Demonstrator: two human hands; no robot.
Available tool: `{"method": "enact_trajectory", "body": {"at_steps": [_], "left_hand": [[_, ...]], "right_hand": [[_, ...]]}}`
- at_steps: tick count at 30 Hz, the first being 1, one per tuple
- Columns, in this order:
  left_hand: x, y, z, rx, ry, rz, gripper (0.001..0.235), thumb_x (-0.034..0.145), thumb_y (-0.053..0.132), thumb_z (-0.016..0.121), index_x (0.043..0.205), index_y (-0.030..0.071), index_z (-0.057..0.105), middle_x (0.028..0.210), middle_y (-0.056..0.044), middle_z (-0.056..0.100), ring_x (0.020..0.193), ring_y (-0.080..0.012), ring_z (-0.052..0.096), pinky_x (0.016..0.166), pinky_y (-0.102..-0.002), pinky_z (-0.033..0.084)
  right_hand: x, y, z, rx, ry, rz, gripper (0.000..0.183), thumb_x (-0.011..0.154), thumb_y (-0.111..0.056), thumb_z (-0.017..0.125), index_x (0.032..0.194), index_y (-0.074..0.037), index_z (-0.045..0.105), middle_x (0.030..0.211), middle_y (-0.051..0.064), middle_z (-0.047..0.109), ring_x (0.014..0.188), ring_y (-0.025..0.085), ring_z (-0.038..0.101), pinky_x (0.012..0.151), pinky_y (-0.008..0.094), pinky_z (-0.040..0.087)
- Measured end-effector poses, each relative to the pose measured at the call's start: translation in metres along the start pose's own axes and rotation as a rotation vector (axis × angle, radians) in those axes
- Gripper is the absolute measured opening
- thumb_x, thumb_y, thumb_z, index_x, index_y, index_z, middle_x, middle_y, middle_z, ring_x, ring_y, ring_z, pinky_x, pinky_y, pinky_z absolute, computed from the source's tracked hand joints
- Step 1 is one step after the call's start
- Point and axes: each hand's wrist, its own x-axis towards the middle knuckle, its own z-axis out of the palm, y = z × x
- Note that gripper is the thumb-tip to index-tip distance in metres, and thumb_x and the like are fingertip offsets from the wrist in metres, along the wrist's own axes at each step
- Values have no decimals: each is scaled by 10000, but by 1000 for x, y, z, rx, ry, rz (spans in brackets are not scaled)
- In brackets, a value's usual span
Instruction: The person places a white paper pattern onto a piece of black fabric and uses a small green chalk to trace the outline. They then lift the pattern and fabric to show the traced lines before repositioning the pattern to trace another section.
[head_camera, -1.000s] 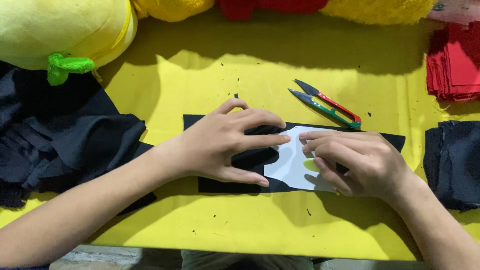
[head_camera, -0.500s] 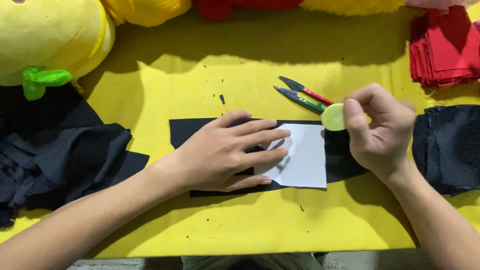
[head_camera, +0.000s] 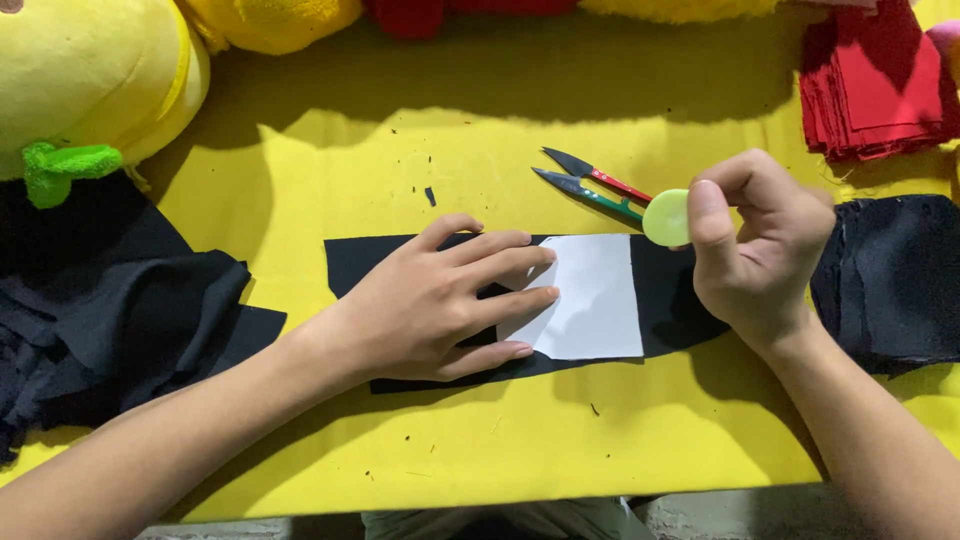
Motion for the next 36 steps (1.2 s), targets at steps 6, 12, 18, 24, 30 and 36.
{"method": "enact_trajectory", "body": {"at_steps": [6, 12, 18, 24, 30, 36], "left_hand": [[0, 0, -1, 7, -15, 1, 399, 1053, 452, 529, 1296, 151, 628, 1379, -118, 599, 1274, -295, 584, 1012, -453, 415], [-1, -1, 2, -28, 10, 13, 408, 1061, 432, 520, 1291, 122, 653, 1358, -131, 596, 1265, -325, 580, 994, -461, 436], [-1, -1, 1, -30, 13, 25, 411, 1060, 414, 537, 1295, 100, 659, 1360, -141, 596, 1248, -326, 580, 995, -454, 442], [-2, -2, 1, -14, 12, 38, 405, 1061, 418, 540, 1294, 107, 653, 1372, -141, 595, 1254, -323, 589, 1000, -450, 451], [-12, -25, -10, -129, -7, 2, 275, 979, 295, 612, 1187, 144, 711, 1365, -126, 646, 1257, -329, 591, 972, -494, 455], [-17, -39, -18, -192, 7, -11, 300, 995, 395, 647, 1073, 113, 713, 1343, -112, 676, 1240, -318, 609, 972, -482, 434]], "right_hand": [[-4, 5, 0, -1, -59, -49, 270, 1055, -139, 555, 816, -14, 573, 699, 33, 506, 618, 145, 438, 642, 309, 336], [3, -6, 2, -33, -220, -275, 211, 986, -96, 604, 794, -11, 613, 563, 35, 490, 461, 189, 424, 495, 331, 334], [3, 7, -1, -38, -133, -133, 267, 1073, -107, 560, 827, -4, 558, 609, 22, 464, 512, 134, 368, 541, 307, 283], [5, 4, 3, -98, -237, -168, 231, 1057, -119, 610, 859, 0, 633, 608, 36, 529, 490, 148, 427, 517, 306, 326], [1, 0, 2, -111, -359, -185, 150, 977, -116, 626, 830, -85, 626, 546, 38, 462, 455, 213, 434, 509, 359, 348], [13, -43, 7, 201, -563, -425, 237, 956, -140, 533, 1027, -73, 749, 807, -1, 778, 458, 122, 602, 461, 277, 479]]}}
